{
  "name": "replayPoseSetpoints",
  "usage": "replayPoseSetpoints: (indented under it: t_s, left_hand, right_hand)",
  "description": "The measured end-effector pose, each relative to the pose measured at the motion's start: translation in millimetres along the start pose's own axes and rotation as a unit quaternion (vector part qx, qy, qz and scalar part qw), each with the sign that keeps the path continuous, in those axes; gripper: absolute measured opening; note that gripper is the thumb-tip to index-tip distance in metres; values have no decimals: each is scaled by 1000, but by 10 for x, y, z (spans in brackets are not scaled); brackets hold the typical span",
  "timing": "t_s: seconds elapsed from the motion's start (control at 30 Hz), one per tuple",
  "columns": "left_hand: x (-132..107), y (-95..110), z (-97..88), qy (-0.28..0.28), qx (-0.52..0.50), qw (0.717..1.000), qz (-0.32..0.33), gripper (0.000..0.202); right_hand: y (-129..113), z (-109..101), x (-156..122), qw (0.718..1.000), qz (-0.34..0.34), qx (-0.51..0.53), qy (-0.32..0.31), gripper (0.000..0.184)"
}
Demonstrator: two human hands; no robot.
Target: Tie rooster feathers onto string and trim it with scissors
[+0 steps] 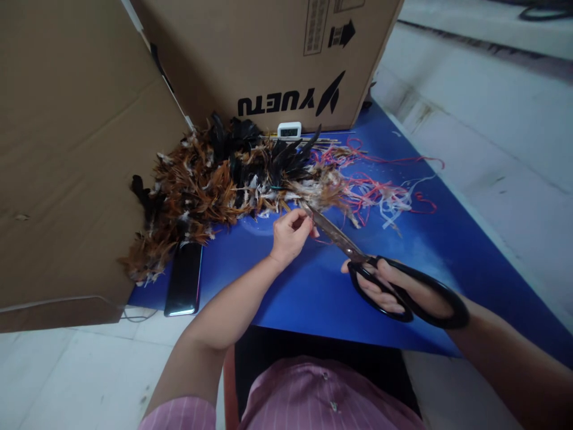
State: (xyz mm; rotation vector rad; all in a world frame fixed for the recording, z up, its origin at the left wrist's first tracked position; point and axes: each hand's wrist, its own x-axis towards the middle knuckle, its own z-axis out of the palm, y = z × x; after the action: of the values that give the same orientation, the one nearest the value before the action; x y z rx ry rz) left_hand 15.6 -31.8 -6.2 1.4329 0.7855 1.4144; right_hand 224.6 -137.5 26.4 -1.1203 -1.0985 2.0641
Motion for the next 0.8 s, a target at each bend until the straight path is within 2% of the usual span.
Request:
replayPoseSetpoints:
  t_s: [0.17,0.53,0.7,0.8]
  left_hand:
    - [-5,1,-10,-2,17,1000,9,16]
    - [-12,-15,-16,-8,47,998,33,20]
    - [-14,-36,-23,-8,59,998,37,22]
    - [-9,-41,-33,-11,65,997,36,20]
  right_hand:
    - [2,12,42,1000,9,1,-5,59]
    - [52,-4,31,998,-1,-53,32,48]
    - [72,-44,21,1000,1,-26,-5,52]
    - [53,-33,9,1000,8,-8,1,57]
